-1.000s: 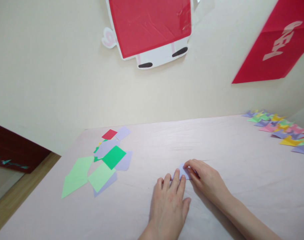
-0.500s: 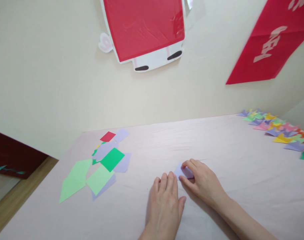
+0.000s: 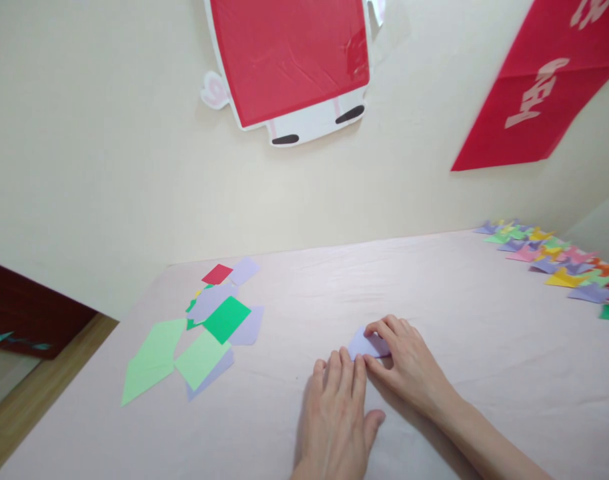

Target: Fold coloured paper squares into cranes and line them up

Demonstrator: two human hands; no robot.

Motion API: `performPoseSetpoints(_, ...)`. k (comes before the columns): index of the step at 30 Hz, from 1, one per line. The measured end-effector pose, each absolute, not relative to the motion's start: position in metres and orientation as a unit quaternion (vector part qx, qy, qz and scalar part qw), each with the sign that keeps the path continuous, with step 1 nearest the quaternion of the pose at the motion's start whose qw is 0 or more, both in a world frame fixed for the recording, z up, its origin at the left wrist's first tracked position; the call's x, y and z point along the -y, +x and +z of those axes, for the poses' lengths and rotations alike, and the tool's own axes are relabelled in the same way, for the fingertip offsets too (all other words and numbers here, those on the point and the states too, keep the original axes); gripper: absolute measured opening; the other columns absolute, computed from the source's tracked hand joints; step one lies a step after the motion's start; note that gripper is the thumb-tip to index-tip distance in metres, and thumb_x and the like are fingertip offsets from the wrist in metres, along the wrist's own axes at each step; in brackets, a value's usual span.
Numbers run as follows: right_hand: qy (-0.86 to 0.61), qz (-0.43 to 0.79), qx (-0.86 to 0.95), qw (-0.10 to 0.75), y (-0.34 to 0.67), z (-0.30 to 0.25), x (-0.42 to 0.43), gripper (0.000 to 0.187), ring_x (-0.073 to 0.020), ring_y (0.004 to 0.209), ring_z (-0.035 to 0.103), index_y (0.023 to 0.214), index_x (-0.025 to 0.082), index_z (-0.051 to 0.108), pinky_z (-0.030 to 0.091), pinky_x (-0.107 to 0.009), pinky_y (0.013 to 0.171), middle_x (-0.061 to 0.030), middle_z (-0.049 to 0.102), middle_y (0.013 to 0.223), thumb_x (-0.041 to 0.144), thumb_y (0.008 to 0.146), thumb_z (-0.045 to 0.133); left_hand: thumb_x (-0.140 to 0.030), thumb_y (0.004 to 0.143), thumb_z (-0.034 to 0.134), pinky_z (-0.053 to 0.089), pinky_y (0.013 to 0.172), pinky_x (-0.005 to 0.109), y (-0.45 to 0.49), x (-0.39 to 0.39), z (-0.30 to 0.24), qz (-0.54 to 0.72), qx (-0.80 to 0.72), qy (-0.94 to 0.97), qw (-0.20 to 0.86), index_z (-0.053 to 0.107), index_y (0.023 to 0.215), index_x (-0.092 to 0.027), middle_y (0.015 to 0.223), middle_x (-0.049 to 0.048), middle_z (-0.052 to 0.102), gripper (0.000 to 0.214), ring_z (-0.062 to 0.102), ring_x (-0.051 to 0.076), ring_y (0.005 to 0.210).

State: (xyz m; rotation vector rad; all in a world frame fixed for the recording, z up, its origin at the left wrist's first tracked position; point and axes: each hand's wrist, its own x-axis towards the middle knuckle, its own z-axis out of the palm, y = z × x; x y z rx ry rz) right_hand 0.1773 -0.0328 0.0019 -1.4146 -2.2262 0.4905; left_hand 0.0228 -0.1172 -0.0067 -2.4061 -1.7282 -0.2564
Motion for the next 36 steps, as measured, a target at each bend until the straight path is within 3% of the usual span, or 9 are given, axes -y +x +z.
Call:
performPoseSetpoints(8,-0.523,0.217,0.793,0.225,0.180,0.002,0.031,0.024,-0.0249,0.093,0.052,0.096,0.021,0.061,0.039,-0.039,0.083,-0.0061,0.060,0.100,0.013,0.075,0.054,-0.061,0.088,0.055,0.044,0.101,0.048,0.025,0.112,0.001,-0.103,0.588,-0.799,0.075,0.058,0.132,-0.020,0.129,0.0105,0.064,0.061,0.055,0.029,0.122)
performPoseSetpoints(23,-0.525,0.282,0.760,0.258,0.234,-0.005,0.018,0.049,-0.0259,0.106,0.052,0.106,0.023,0.063,0.042,-0.041,0.095,-0.0072,0.062,0.110,0.011,0.064,0.043,-0.053,0.086,0.062,0.045,0.103,0.046,0.010,0.119,-0.001,-0.113,0.621,-0.769,0.100,0.066,0.116,-0.014,0.133,0.0141,0.061,0.050,0.051,0.029,0.128)
performPoseSetpoints(26,-0.515,0.313,0.749,0.274,0.237,-0.003,0.018,0.045,-0.0249,0.109,0.051,0.111,0.023,0.063,0.042,-0.041,0.096,-0.0077,0.061,0.113,0.014,0.073,0.042,-0.049,0.086,0.063,0.046,0.101,0.048,0.009,0.119,-0.004,-0.146,0.630,-0.757,0.095,0.066,0.116,-0.014,0.136,0.0145,0.058,0.046,0.050,0.031,0.128)
performPoseSetpoints(30,-0.492,0.299,0.772,0.270,0.222,0.003,0.021,0.030,-0.0281,0.114,0.048,0.111,0.025,0.064,0.038,-0.048,0.102,-0.0087,0.058,0.120,0.027,0.081,0.056,-0.030,0.085,0.064,0.045,0.103,0.049,0.010,0.114,-0.005,-0.194,0.638,-0.743,0.065,0.055,0.128,-0.011,0.143,0.0170,0.049,0.049,0.045,0.032,0.132)
performPoseSetpoints(32,-0.476,0.286,0.789,0.264,0.210,0.006,0.023,0.033,-0.0288,0.115,0.046,0.110,0.024,0.063,0.036,-0.049,0.102,-0.0089,0.057,0.122,0.023,0.076,0.062,-0.021,0.082,0.063,0.042,0.105,0.047,0.012,0.110,-0.004,-0.203,0.631,-0.748,0.035,0.041,0.140,-0.009,0.145,0.0177,0.046,0.063,0.042,0.030,0.133)
performPoseSetpoints(36,-0.424,0.299,0.810,0.274,0.192,0.009,0.026,0.035,-0.0275,0.119,0.045,0.107,0.024,0.061,0.038,-0.049,0.103,-0.0087,0.056,0.122,0.012,0.074,0.057,-0.011,0.082,0.055,0.037,0.110,0.045,0.014,0.108,-0.004,-0.222,0.608,-0.762,0.005,0.018,0.151,-0.009,0.149,0.0172,0.041,0.079,0.036,0.027,0.137)
